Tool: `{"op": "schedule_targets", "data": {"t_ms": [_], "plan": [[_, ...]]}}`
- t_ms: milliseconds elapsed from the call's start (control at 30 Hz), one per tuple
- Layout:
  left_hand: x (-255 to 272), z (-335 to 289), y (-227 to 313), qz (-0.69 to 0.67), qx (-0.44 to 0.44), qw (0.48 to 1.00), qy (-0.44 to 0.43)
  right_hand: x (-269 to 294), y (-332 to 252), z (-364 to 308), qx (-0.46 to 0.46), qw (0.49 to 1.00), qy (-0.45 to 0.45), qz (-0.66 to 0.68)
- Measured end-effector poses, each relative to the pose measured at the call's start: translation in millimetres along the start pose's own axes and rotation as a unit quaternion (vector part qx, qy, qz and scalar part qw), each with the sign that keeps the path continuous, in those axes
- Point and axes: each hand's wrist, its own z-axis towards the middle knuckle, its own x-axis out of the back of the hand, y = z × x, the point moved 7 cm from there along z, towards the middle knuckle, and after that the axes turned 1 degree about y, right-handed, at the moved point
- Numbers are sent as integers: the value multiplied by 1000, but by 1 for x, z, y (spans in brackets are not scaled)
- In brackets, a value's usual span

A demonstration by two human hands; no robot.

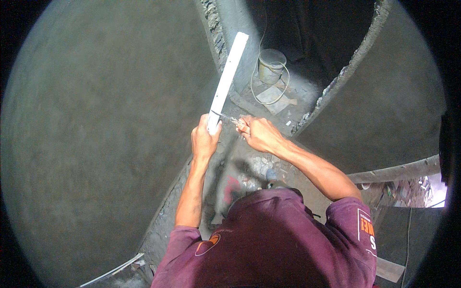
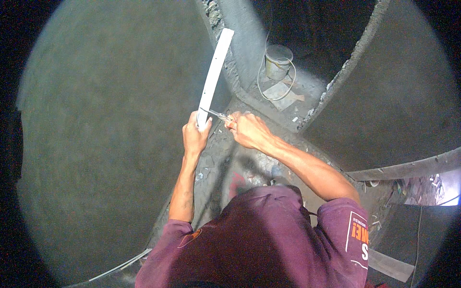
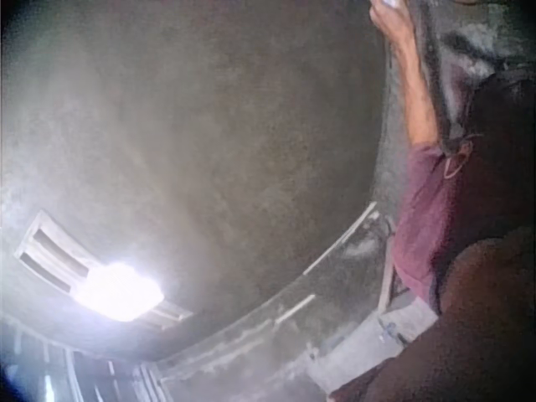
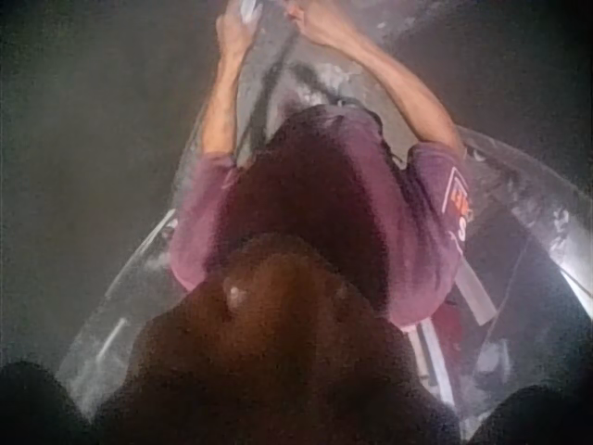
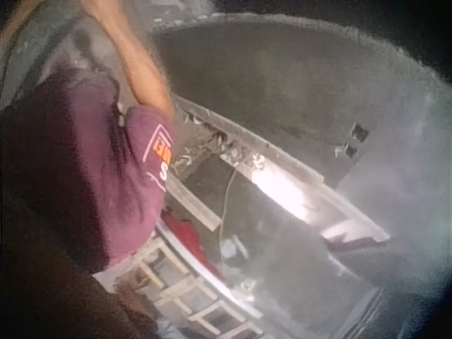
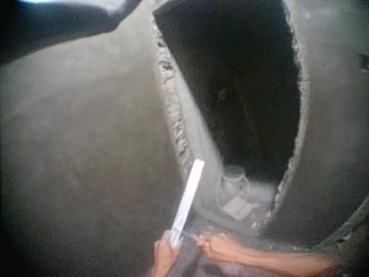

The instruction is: The person cuts a long metal profile with shears, then measures and marks multiple metal profiles using a tape measure and pen. The person arranges the cut pieces into a rectangular frame on the floor and uses a square tool to check alignment.

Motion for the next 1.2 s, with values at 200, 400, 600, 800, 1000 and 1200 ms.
{"op": "schedule_targets", "data": {"t_ms": [200,400,600,800,1000,1200], "plan": [[-1,-2,-1,5,-12,1000,3,-9,26,8,23,1000,-4,3],[-14,-4,-12,47,52,997,-13,5,-3,-14,-60,995,-45,-66],[-28,-11,-20,48,84,995,-32,17,-18,-34,-64,992,-67,-87],[-41,-7,-26,87,86,992,-34,19,-2,-43,-106,988,-73,-87],[4,28,-38,37,77,996,-25,43,9,-68,-119,987,-45,-102],[-2,8,-19,-30,74,995,-67,19,5,-22,-62,992,-77,-78]]}}
